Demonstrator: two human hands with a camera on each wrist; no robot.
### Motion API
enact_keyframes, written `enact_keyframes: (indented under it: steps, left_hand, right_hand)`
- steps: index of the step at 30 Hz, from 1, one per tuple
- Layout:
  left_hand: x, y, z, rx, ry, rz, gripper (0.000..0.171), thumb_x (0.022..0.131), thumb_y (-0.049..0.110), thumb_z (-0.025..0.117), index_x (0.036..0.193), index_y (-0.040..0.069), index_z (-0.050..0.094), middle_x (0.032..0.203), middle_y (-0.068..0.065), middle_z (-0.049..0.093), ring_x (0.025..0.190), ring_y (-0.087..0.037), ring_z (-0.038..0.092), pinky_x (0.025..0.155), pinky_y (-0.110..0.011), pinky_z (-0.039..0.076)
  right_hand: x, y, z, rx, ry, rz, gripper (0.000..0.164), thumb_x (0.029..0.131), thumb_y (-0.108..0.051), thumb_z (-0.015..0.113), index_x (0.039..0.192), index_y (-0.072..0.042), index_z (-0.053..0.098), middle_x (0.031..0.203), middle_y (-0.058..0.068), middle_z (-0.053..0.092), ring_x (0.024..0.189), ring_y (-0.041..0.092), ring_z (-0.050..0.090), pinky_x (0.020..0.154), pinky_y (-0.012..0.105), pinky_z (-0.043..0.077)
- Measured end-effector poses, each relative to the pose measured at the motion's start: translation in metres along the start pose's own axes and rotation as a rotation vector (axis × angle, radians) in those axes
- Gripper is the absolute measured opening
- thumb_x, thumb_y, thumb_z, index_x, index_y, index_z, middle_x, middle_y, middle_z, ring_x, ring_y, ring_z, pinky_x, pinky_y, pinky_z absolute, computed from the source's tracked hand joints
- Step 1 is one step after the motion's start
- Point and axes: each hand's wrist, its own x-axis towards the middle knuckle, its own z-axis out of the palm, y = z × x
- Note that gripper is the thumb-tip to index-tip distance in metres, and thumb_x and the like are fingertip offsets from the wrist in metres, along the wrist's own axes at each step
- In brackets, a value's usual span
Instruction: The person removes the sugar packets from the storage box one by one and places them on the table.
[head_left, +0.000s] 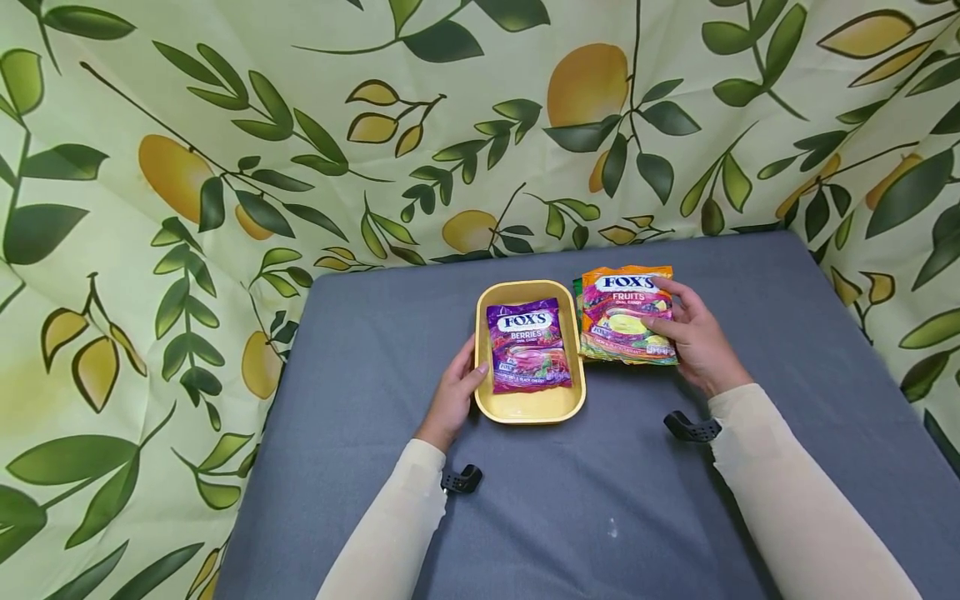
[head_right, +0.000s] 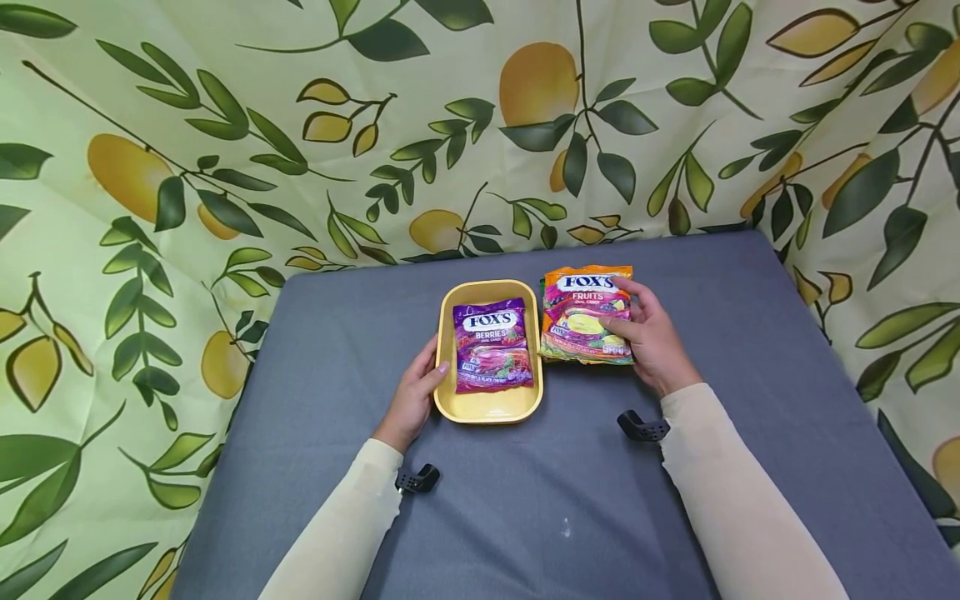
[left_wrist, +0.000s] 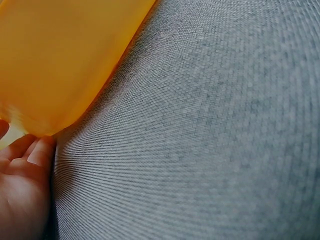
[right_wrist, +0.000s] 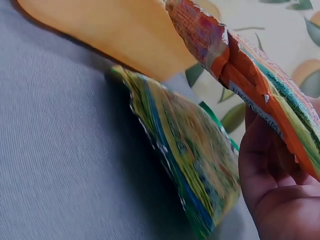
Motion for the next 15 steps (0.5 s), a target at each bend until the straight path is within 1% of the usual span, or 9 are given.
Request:
enact_keyframes:
  steps: [5, 11, 15]
  left_hand:
    - [0.0, 0.0, -0.001, 0.005, 0.0, 0.003, 0.063, 0.113, 0.016, 0.055, 0.172, 0.01, 0.033, 0.175, -0.008, 0.034, 0.158, -0.026, 0.035, 0.124, -0.04, 0.034]
    - [0.001, -0.001, -0.001, 0.011, 0.003, 0.004, 0.064, 0.113, 0.019, 0.057, 0.172, 0.01, 0.034, 0.174, -0.008, 0.036, 0.157, -0.025, 0.037, 0.124, -0.04, 0.035]
    - [0.0, -0.002, -0.001, 0.011, 0.001, 0.007, 0.064, 0.113, 0.018, 0.057, 0.172, 0.009, 0.034, 0.174, -0.009, 0.036, 0.156, -0.026, 0.038, 0.124, -0.041, 0.034]
  right_hand:
    - [-0.002, 0.0, -0.015, 0.054, 0.018, -0.004, 0.074, 0.105, -0.008, 0.074, 0.168, -0.028, 0.04, 0.138, 0.005, 0.054, 0.1, 0.016, 0.077, 0.08, 0.034, 0.065]
    - [-0.004, -0.005, -0.032, 0.068, 0.029, -0.015, 0.072, 0.106, -0.004, 0.071, 0.167, -0.028, 0.04, 0.135, 0.004, 0.056, 0.098, 0.016, 0.077, 0.077, 0.033, 0.065]
    - [-0.005, -0.008, -0.045, 0.084, 0.035, -0.001, 0.073, 0.106, -0.004, 0.071, 0.167, -0.028, 0.04, 0.134, 0.003, 0.058, 0.096, 0.017, 0.078, 0.075, 0.033, 0.065]
